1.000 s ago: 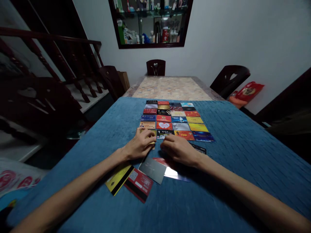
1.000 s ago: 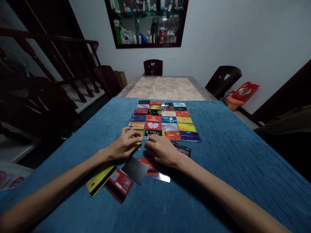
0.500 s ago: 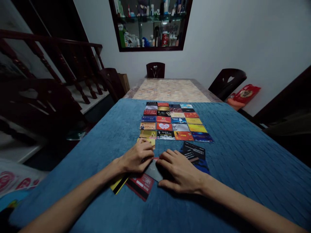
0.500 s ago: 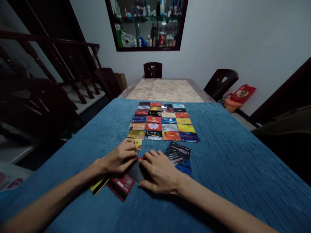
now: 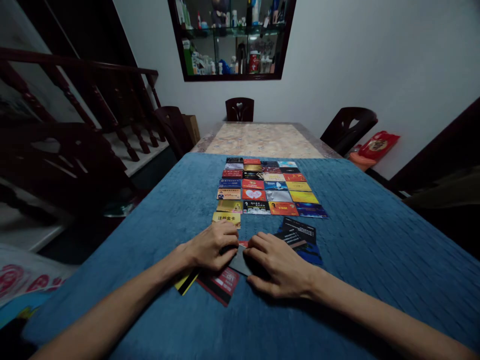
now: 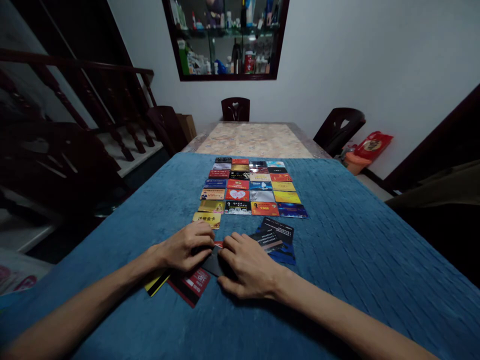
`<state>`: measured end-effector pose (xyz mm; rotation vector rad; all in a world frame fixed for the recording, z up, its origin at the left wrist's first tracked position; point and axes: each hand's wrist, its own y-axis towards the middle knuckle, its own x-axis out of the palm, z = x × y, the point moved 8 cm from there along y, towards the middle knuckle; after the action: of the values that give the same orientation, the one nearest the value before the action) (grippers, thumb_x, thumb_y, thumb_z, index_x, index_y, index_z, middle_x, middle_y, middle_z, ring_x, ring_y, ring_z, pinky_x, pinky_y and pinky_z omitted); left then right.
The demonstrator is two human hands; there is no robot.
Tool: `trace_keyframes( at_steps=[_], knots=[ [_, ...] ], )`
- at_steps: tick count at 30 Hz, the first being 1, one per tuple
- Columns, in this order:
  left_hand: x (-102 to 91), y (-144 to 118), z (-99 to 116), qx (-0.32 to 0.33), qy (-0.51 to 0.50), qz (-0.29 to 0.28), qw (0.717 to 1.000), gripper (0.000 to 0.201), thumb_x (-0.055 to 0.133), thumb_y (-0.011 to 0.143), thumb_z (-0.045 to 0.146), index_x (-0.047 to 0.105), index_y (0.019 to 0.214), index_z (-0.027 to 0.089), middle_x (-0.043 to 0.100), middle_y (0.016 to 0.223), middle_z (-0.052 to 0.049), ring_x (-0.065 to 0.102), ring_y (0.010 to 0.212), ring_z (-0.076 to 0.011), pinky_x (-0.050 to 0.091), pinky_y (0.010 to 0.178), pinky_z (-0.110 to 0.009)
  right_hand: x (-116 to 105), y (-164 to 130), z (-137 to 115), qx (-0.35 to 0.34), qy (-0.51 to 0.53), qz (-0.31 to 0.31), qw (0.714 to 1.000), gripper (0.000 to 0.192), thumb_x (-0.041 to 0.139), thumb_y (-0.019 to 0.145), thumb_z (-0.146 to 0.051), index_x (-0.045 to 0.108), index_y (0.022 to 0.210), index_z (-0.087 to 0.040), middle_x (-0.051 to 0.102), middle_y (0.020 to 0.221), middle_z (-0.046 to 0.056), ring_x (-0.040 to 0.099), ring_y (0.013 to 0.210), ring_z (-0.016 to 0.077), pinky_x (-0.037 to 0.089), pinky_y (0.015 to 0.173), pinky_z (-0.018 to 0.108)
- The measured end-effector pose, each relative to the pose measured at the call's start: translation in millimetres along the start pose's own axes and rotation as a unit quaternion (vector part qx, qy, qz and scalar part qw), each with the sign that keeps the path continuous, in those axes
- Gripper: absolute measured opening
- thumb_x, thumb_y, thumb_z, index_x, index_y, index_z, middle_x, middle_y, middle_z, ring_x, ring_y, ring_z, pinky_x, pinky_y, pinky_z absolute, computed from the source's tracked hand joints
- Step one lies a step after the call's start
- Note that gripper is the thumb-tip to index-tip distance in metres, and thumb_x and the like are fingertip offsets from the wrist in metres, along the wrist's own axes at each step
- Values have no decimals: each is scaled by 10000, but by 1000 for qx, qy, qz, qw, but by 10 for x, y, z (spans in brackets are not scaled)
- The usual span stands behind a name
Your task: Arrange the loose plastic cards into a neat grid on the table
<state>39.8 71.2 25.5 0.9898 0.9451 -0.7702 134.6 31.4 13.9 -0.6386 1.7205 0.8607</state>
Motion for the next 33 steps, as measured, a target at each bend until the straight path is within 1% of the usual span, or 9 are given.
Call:
trace_keyframes(
  at_steps=[5,8,14,16,18,21,26,29,33],
  knots=[
    [3,1,-13,-3,-16,0,1000,170,498,883,132,620,768,164,651,833,-81,596,809,-190,469,769,-338,-48,-25,-25,-25,-12,40,999,229,540,871,-343,650,938,-153,631,852,94,507,777,213,398,698,354],
    [-8,9,-21,-7,-27,1,1000,234,470,918,157,626,743,161,656,820,-81,598,797,-182,468,765,-334,-74,-47,-60,-55,-39,83,994,208,515,879,-314,653,897,-159,630,781,79,500,708,196,365,642,343],
    [-59,13,-16,-11,-58,15,998,305,434,964,226,638,751,151,667,825,-89,596,796,-176,469,774,-322,-147,-135,-194,-146,-123,203,960,161,496,900,-148,650,946,-132,628,694,40,493,614,158,315,577,317],
    [-71,13,-27,-21,-78,16,997,315,419,976,235,637,764,153,673,831,-88,597,791,-170,473,758,-306,-177,-159,-199,-158,-132,224,953,169,485,913,-122,649,951,-129,613,666,25,482,585,146,314,562,306],
    [-82,11,-61,-41,-101,20,994,330,402,988,249,644,784,156,680,827,-82,606,781,-163,479,746,-292,-208,-161,-140,-137,-128,232,955,201,455,940,-132,654,913,-147,592,643,16,472,567,138,323,555,293],
    [-121,0,-142,-76,-134,50,987,337,398,995,274,677,849,155,698,809,-65,641,770,-156,495,740,-275,-253,-163,28,-68,-105,242,962,260,433,976,-172,665,861,-172,577,633,14,474,555,127,340,548,275],
    [-184,-41,-284,-127,-156,118,972,284,463,969,275,724,969,164,762,946,-67,707,867,-182,541,788,-293,-260,-172,306,22,19,247,969,242,450,985,-185,687,948,-153,617,703,29,544,582,112,399,539,235],
    [-196,-58,-321,-134,-143,145,970,228,524,929,241,735,971,165,775,953,-65,722,857,-180,557,797,-295,-265,-169,403,49,84,249,964,223,465,976,-178,687,964,-161,636,729,28,578,606,116,439,562,229],
    [-197,-65,-322,-123,-131,165,970,195,556,890,181,737,959,161,781,936,-57,733,844,-174,565,797,-274,-283,-164,445,56,114,254,959,207,484,941,-152,688,979,-162,653,738,32,597,624,124,460,582,235]
  ],
)
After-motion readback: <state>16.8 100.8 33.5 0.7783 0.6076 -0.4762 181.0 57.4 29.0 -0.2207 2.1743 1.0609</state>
